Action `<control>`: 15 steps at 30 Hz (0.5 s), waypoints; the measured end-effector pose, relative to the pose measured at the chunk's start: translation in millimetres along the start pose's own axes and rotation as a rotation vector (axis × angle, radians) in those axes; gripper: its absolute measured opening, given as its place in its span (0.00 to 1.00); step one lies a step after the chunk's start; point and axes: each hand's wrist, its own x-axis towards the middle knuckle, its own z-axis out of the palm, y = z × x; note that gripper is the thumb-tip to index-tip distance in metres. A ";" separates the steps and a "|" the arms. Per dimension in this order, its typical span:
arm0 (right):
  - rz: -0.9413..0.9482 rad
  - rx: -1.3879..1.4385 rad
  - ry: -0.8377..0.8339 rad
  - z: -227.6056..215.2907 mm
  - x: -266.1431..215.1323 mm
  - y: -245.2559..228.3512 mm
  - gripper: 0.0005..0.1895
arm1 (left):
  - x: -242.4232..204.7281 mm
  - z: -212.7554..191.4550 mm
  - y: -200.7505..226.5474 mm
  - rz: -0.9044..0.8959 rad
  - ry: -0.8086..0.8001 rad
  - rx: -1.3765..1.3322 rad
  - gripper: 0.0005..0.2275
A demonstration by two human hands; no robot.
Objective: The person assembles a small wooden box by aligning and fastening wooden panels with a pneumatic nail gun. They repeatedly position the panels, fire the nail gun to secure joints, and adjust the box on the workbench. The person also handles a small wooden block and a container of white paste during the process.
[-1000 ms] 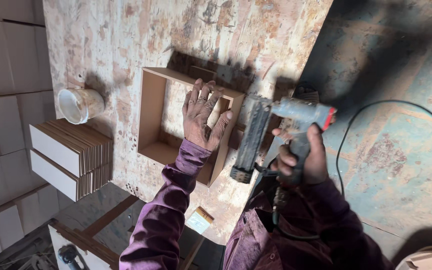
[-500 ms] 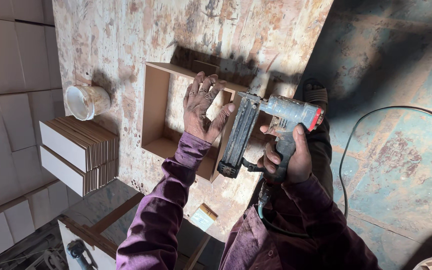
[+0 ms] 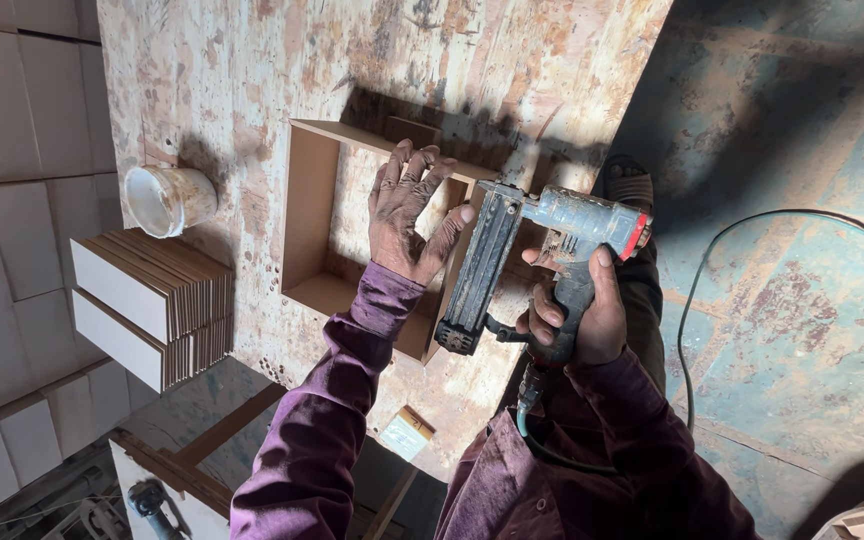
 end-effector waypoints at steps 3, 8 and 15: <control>-0.007 -0.011 -0.002 0.6 0.1 -0.9 0.49 | -0.1 -0.2 0.6 -0.001 -0.003 0.001 0.22; -0.010 -0.017 -0.018 -0.3 0.7 -1.1 0.49 | -1.1 -1.1 1.6 0.001 0.010 -0.032 0.22; -0.006 -0.025 0.001 -4.8 -0.3 -0.4 0.47 | -1.5 -0.8 -0.6 0.002 -0.005 -0.019 0.23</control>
